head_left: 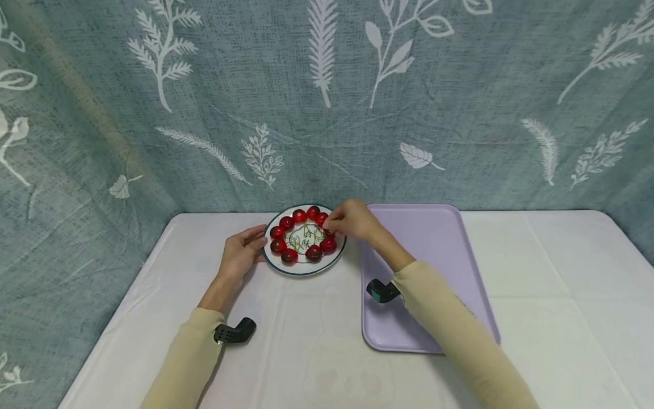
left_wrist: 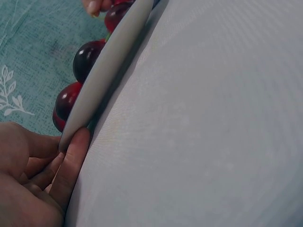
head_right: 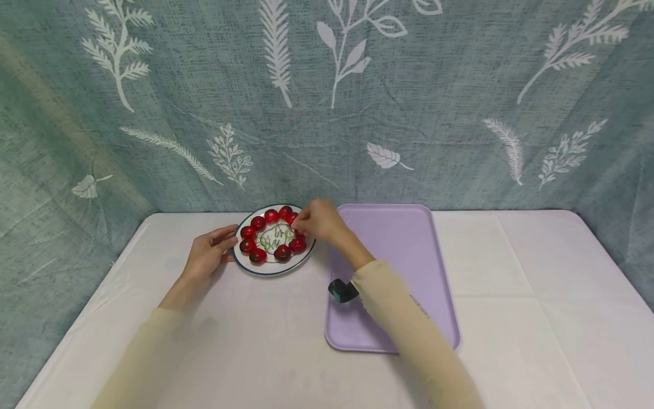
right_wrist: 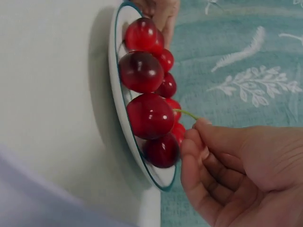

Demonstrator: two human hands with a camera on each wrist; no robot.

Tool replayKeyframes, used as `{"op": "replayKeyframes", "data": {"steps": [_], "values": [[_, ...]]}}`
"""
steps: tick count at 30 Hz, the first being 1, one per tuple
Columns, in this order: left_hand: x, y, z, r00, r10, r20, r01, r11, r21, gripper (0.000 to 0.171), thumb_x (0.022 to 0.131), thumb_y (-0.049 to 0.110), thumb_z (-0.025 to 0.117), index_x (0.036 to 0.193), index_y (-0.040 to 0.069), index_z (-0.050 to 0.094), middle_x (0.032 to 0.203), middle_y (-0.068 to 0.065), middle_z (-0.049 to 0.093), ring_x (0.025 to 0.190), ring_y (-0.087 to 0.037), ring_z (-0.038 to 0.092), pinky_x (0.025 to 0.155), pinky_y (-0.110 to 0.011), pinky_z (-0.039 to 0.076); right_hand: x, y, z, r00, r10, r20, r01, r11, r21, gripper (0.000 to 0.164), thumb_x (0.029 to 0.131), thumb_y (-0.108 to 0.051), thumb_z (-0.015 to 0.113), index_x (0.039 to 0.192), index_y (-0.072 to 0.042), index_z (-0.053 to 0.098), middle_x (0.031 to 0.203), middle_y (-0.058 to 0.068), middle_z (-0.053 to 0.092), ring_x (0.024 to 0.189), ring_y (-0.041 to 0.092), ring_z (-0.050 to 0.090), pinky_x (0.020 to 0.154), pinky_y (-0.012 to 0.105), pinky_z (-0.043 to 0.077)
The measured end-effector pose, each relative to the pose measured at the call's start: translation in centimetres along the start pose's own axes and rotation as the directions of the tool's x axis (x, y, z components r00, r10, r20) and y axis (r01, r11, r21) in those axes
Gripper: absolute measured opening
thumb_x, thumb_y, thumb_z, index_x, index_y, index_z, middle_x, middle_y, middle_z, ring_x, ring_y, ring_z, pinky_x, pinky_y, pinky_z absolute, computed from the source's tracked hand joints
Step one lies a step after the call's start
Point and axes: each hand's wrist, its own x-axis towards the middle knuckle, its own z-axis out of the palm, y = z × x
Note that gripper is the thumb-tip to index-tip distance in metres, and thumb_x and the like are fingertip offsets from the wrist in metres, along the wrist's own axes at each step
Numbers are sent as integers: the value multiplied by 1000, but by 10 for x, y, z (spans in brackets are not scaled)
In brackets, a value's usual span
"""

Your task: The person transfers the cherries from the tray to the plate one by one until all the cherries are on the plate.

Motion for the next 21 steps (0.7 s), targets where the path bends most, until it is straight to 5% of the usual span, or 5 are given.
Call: {"op": "replayKeyframes", "data": {"steps": [7, 21], "values": [[-1, 3, 1, 1000, -4, -3, 4, 1000, 13, 41, 101, 7, 52, 142, 2, 50, 137, -19, 52, 86, -6, 60, 66, -18, 58, 6, -1, 10, 999, -39, -4, 38, 998, -43, 16, 93, -18, 68, 95, -6, 79, 76, 3, 71, 53, 6, 39, 49, 18, 28], [0, 5, 4, 1000, -21, -17, 21, 1000, -4, 42, 100, 6, 53, 142, 1, 49, 138, -20, 52, 83, -4, 59, 64, -17, 57, 15, -5, 17, 999, -39, -11, 38, 994, -105, 15, 92, -21, 70, 94, -9, 79, 78, 1, 72, 61, 7, 51, 51, 18, 39]]}}
